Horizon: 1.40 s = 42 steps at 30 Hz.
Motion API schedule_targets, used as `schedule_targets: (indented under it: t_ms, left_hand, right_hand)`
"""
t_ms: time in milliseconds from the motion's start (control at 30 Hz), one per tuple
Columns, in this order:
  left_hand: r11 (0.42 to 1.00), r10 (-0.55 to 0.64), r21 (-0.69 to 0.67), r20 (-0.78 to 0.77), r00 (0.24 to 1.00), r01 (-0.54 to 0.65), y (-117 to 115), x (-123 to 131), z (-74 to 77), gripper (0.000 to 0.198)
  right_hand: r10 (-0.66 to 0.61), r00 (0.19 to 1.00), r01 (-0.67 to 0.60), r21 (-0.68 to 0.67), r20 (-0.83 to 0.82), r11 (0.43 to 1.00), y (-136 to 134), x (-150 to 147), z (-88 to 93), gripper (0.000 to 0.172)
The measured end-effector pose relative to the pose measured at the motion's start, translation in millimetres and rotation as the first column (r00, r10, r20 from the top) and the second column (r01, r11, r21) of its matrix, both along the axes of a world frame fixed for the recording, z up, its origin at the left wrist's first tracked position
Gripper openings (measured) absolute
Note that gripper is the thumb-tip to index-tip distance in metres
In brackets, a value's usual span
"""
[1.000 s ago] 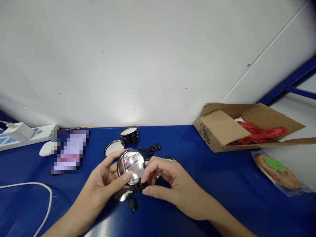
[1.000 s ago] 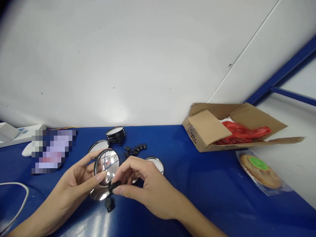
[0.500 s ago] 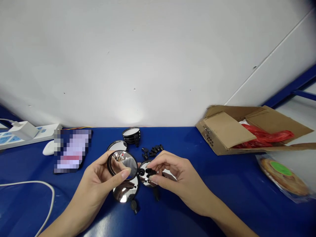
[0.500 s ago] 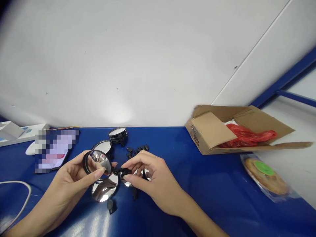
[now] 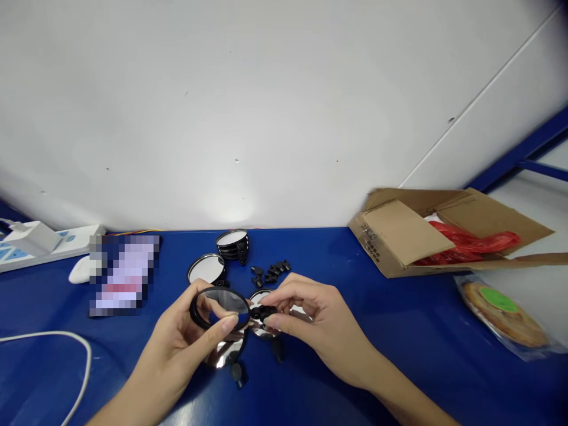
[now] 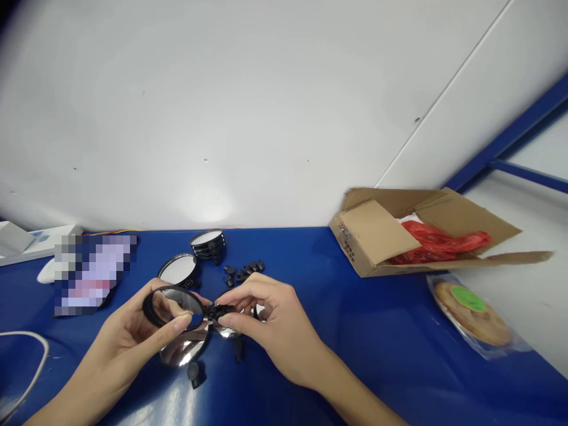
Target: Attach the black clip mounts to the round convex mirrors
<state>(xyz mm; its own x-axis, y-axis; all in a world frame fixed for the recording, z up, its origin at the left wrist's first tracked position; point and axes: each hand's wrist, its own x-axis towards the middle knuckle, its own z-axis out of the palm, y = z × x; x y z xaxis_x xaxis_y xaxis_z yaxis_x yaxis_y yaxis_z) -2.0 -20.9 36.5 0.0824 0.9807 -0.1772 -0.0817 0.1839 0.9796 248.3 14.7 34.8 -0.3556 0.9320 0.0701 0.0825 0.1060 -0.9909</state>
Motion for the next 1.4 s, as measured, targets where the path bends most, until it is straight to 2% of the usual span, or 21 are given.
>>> schedule_targets:
  t_ms: [233,333,533,767,933,1133,1267,1333,1400]
  left_hand:
    - [0.998,0.040,-0.049,0.079,0.996,-0.036,-4,4,-3.3,0.046]
    - [0.998,0.044,-0.059,0.090,0.995,-0.039,-5,5,-2.7,0.048]
    - [0.998,0.065,-0.033,0.115,0.991,-0.061,-8,8,-1.3,0.038]
    - [0.999,0.023,-0.050,0.098,0.995,-0.019,-9,6,-3.6,0.039]
    - [1.000,0.002,-0.010,0.040,0.999,-0.002,-9,4,-4.9,0.036]
    - [0.999,-0.034,-0.020,0.081,0.996,0.036,-10,6,-6.6,0.034]
    - [0.997,-0.075,-0.022,0.076,0.994,0.077,-5,1,-7.8,0.034]
    - [0.997,-0.061,-0.043,0.081,0.995,0.065,-3,-1,-8.2,0.035]
    - [0.997,-0.057,-0.046,0.089,0.994,0.061,-2,-2,-7.6,0.036]
  right_hand:
    - [-0.018,0.993,0.011,-0.057,-0.117,0.998,0,-3,-10.8,0.015]
    - [-0.029,0.991,0.022,-0.049,-0.132,0.999,-2,-4,-8.6,0.012]
    - [-0.064,0.990,0.059,-0.048,-0.123,0.997,-6,-8,-2.5,0.010]
    - [-0.058,0.983,0.041,-0.097,-0.177,0.994,-8,-11,-2.9,0.011]
    - [-0.067,0.978,0.049,-0.098,-0.196,0.994,-6,-12,-6.6,0.012]
    - [-0.043,0.968,0.013,-0.123,-0.246,0.992,-10,-16,-4.1,0.013]
    - [-0.071,0.986,0.067,-0.031,-0.151,0.997,-12,-17,-3.3,0.012]
    - [-0.097,0.994,0.100,0.086,-0.042,0.991,-11,-15,-3.0,0.011]
    - [-0.101,0.994,0.084,0.266,0.049,0.960,-10,-12,-2.6,0.013]
